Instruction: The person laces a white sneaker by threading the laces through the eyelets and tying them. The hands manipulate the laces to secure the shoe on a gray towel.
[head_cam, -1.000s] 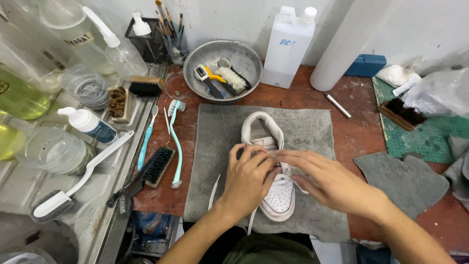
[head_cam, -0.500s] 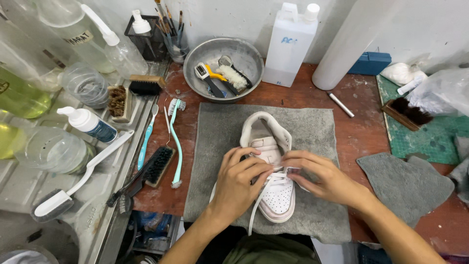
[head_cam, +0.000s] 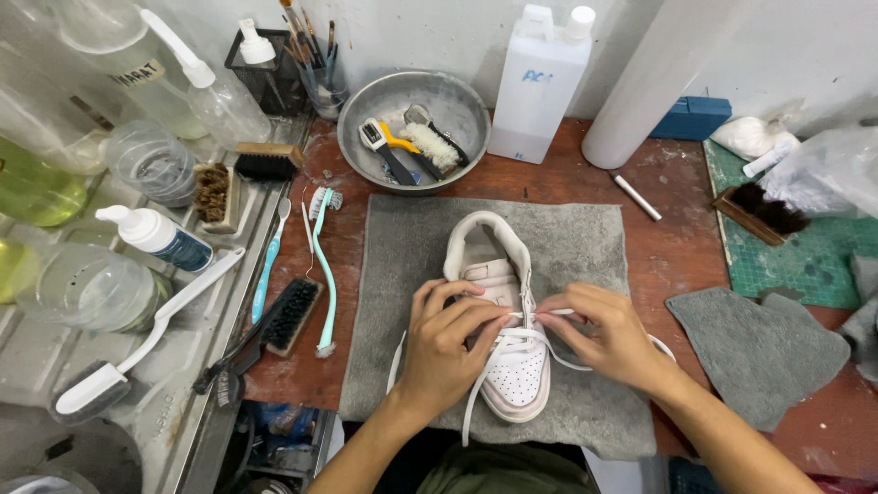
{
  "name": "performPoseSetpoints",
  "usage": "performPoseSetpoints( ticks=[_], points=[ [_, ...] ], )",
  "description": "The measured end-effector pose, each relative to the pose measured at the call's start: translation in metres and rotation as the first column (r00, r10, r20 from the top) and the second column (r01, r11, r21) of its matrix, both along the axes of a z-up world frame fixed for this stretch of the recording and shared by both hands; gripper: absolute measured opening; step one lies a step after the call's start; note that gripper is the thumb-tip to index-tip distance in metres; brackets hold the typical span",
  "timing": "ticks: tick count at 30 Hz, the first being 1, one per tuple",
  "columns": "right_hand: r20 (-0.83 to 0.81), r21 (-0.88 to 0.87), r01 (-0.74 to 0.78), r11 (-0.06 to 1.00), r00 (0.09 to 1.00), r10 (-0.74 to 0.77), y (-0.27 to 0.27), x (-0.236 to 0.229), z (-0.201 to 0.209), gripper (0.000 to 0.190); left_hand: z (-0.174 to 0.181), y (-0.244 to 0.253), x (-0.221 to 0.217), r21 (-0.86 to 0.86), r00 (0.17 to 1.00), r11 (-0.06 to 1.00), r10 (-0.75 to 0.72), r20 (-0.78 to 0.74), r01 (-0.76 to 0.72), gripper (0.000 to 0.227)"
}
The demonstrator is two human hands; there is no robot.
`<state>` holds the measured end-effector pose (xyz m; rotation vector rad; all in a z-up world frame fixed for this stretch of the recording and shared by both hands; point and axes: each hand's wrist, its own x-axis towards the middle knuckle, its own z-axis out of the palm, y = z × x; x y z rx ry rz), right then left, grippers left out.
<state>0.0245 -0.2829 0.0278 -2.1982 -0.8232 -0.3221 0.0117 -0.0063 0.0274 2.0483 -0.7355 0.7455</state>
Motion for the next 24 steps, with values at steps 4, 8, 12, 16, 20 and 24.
performPoseSetpoints(
  ticks=[4, 8, 12, 16, 20, 24],
  points=[
    [-0.274, 0.139, -0.033, 0.990, 0.959, 0.070, -0.004, 0.001, -0.013, 0.008, -0.001, -0.001, -0.001, -0.013, 0.997, 0.999, -0.041, -0.071, 0.041, 0.009],
    [-0.328, 0.181, 0.007, 0.983, 0.943, 0.053, -0.001, -0.002, -0.017, 0.011, -0.003, -0.005, -0.002, -0.035, 0.996, 0.999, -0.038, -0.080, 0.036, 0.007],
    [-0.326, 0.314, 0.007, 0.949, 0.940, 0.101, -0.003, -0.004, -0.022, 0.009, -0.006, -0.010, -0.004, -0.012, 0.997, 1.000, -0.019, -0.074, 0.019, 0.008],
    [-0.385, 0.379, 0.053, 0.924, 0.917, 0.105, -0.006, -0.006, -0.021, 0.010, -0.008, -0.017, -0.003, -0.005, 0.999, 1.000, 0.010, -0.049, -0.010, 0.006],
    [-0.417, 0.415, 0.087, 0.906, 0.903, 0.104, -0.008, -0.008, -0.024, 0.010, -0.014, -0.022, -0.002, -0.003, 0.998, 1.000, 0.011, -0.061, -0.011, 0.006],
    [-0.440, 0.470, 0.093, 0.878, 0.887, 0.142, -0.008, -0.009, -0.026, 0.011, -0.018, -0.026, -0.004, -0.002, 0.997, 0.999, 0.045, -0.055, -0.045, 0.007]
  ],
)
